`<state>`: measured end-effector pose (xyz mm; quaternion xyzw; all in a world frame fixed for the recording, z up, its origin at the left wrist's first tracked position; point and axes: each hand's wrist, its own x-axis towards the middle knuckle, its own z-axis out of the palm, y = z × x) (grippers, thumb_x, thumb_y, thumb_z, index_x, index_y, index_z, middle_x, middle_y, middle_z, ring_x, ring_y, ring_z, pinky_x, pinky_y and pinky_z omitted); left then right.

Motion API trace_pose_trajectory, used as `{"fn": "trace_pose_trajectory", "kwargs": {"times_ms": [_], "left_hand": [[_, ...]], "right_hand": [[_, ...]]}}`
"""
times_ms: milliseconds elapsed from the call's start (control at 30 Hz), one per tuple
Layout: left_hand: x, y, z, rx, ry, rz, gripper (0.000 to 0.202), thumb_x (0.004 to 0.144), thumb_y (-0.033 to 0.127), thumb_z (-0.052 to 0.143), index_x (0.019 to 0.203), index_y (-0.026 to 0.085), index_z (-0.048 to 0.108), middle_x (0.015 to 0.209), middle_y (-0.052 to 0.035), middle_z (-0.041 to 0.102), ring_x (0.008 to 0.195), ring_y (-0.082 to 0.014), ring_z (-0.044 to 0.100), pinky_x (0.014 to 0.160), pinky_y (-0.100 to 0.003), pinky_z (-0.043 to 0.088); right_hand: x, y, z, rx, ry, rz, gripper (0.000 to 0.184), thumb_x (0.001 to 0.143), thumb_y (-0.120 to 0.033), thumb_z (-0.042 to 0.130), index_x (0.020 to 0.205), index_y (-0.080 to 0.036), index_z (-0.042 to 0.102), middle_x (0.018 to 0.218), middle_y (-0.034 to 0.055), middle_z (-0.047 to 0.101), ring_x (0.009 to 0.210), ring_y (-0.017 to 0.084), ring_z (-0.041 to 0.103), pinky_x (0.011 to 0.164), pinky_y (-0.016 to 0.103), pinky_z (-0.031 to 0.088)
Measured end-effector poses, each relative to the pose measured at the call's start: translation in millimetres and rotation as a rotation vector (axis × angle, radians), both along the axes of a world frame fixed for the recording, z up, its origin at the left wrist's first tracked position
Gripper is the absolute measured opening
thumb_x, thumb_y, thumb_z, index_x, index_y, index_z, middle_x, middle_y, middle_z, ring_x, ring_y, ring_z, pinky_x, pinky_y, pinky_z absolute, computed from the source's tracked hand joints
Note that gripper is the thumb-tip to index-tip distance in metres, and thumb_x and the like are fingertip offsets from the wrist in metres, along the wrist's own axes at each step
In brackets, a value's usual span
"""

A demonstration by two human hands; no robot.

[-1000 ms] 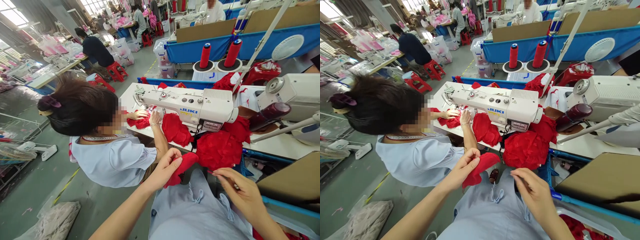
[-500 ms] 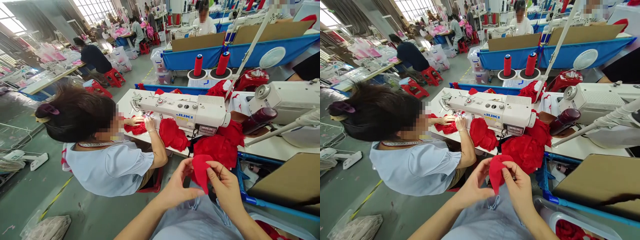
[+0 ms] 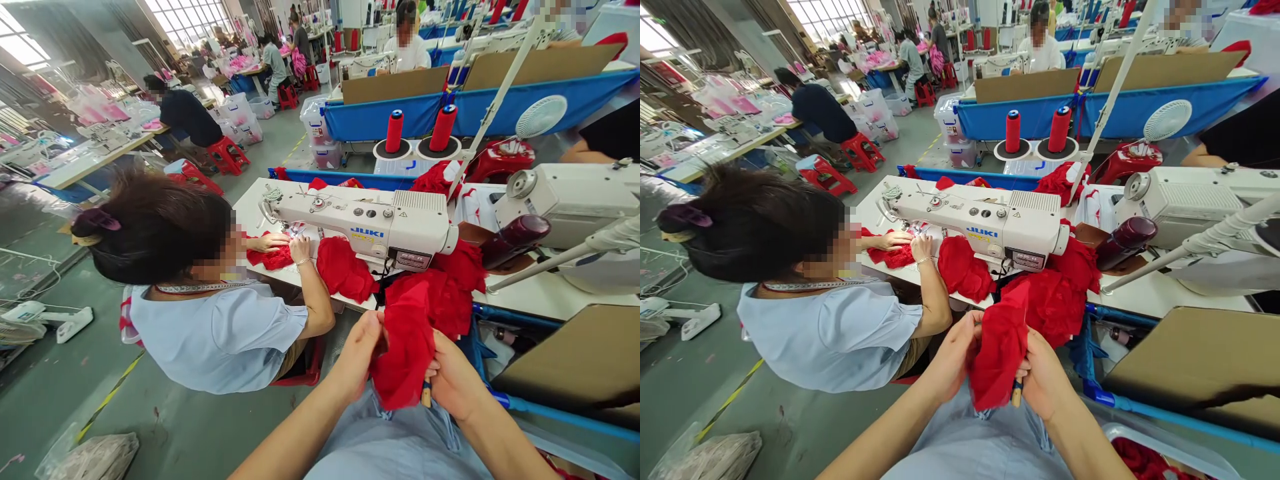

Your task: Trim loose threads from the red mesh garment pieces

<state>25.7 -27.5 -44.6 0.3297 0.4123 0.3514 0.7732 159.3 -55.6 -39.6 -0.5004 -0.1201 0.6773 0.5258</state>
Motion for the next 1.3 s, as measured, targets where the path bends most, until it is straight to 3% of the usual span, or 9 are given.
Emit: {"fn": "trace_pose_trajectory", "kwargs": {"times_ms": [133, 300, 500, 633, 833, 933, 1067, 1200, 1300], "left_hand": [[4, -5, 3.5, 0.220, 0.196, -0.021, 0.057, 0.061, 0.043, 0.084, 0.101, 0.020, 0.052, 0.101, -0.0042, 0.063, 0.092, -0.0179, 0.057, 0.083, -0.028, 0.043], [4, 0, -5.2, 0.285, 0.284, -0.012, 0.034, 0.084, 0.050, 0.060, 0.084, 0.017, 0.061, 0.082, -0.0020, 0.065, 0.077, -0.0160, 0.055, 0.074, -0.028, 0.044], [3, 4, -10.4, -0.208, -0.144, 0.045, 0.055, 0.068, 0.065, 0.071, 0.093, 0.016, 0.068, 0.091, -0.0085, 0.073, 0.090, -0.0246, 0.066, 0.084, -0.035, 0.048], [2, 2, -5.0, -0.187, -0.248, -0.063, 0.056, 0.062, 0.044, 0.086, 0.106, 0.016, 0.068, 0.105, -0.0103, 0.073, 0.101, -0.0257, 0.066, 0.093, -0.035, 0.046], [0, 6, -8.5, -0.520, -0.423, -0.112, 0.039, 0.074, 0.055, 0.072, 0.074, 0.016, 0.066, 0.074, -0.0058, 0.072, 0.084, -0.0235, 0.069, 0.085, -0.035, 0.049], [0, 6, -5.1, -0.475, -0.444, -0.012, 0.043, 0.071, 0.051, 0.076, 0.057, 0.017, 0.053, 0.062, -0.0002, 0.063, 0.065, -0.0154, 0.064, 0.072, -0.028, 0.050], [3, -2, 3.7, -0.296, -0.308, 0.130, 0.035, 0.062, 0.040, 0.086, 0.068, 0.014, 0.064, 0.068, 0.0006, 0.065, 0.060, -0.0105, 0.058, 0.066, -0.023, 0.045], [4, -8, 6.9, -0.243, -0.227, 0.119, 0.030, 0.057, 0.029, 0.088, 0.075, 0.011, 0.070, 0.070, -0.0014, 0.070, 0.065, -0.0130, 0.061, 0.070, -0.025, 0.046], [1, -1, 4.5, -0.364, -0.299, 0.256, 0.018, 0.063, 0.016, 0.079, 0.078, 0.011, 0.071, 0.079, -0.0038, 0.075, 0.074, -0.0160, 0.068, 0.078, -0.025, 0.050]], "right_hand": [[-2, -3, -2.4, -0.057, 0.000, -0.078, 0.049, 0.057, -0.047, 0.081, 0.053, -0.021, 0.040, 0.041, -0.0124, 0.028, 0.038, 0.003, 0.015, 0.035, 0.014, 0.019], [-3, -3, 8.3, -0.023, -0.088, -0.106, 0.047, 0.046, -0.048, 0.090, 0.065, -0.018, 0.059, 0.047, -0.0089, 0.045, 0.040, 0.004, 0.027, 0.036, 0.016, 0.023], [0, -1, 11.3, -0.064, -0.117, -0.200, 0.051, 0.044, -0.050, 0.090, 0.077, -0.018, 0.068, 0.048, -0.0079, 0.053, 0.036, 0.002, 0.027, 0.035, 0.015, 0.020], [2, -2, 10.3, -0.144, -0.134, -0.232, 0.064, 0.036, -0.057, 0.090, 0.081, -0.018, 0.065, 0.048, -0.0080, 0.055, 0.033, 0.001, 0.024, 0.033, 0.014, 0.019], [13, 0, -2.0, -0.016, -0.381, -0.165, 0.058, 0.052, -0.068, 0.078, 0.081, -0.020, 0.060, 0.050, -0.0055, 0.056, 0.035, 0.008, 0.039, 0.032, 0.019, 0.030], [24, 0, -13.2, 0.033, -0.491, -0.177, 0.053, 0.052, -0.059, 0.081, 0.082, -0.020, 0.061, 0.063, -0.0007, 0.064, 0.047, 0.012, 0.052, 0.041, 0.022, 0.041], [29, -7, -14.4, 0.084, -0.647, -0.188, 0.047, 0.054, -0.047, 0.083, 0.088, -0.020, 0.066, 0.081, 0.0024, 0.069, 0.064, 0.015, 0.059, 0.056, 0.024, 0.047], [21, -11, -3.5, 0.185, -0.675, 0.032, 0.040, 0.059, -0.050, 0.082, 0.082, -0.019, 0.070, 0.065, 0.0004, 0.064, 0.061, 0.016, 0.057, 0.054, 0.024, 0.046], [18, -10, -0.3, 0.210, -0.539, -0.006, 0.042, 0.068, -0.060, 0.074, 0.075, -0.019, 0.066, 0.053, -0.0041, 0.054, 0.047, 0.010, 0.047, 0.043, 0.020, 0.039]]}}
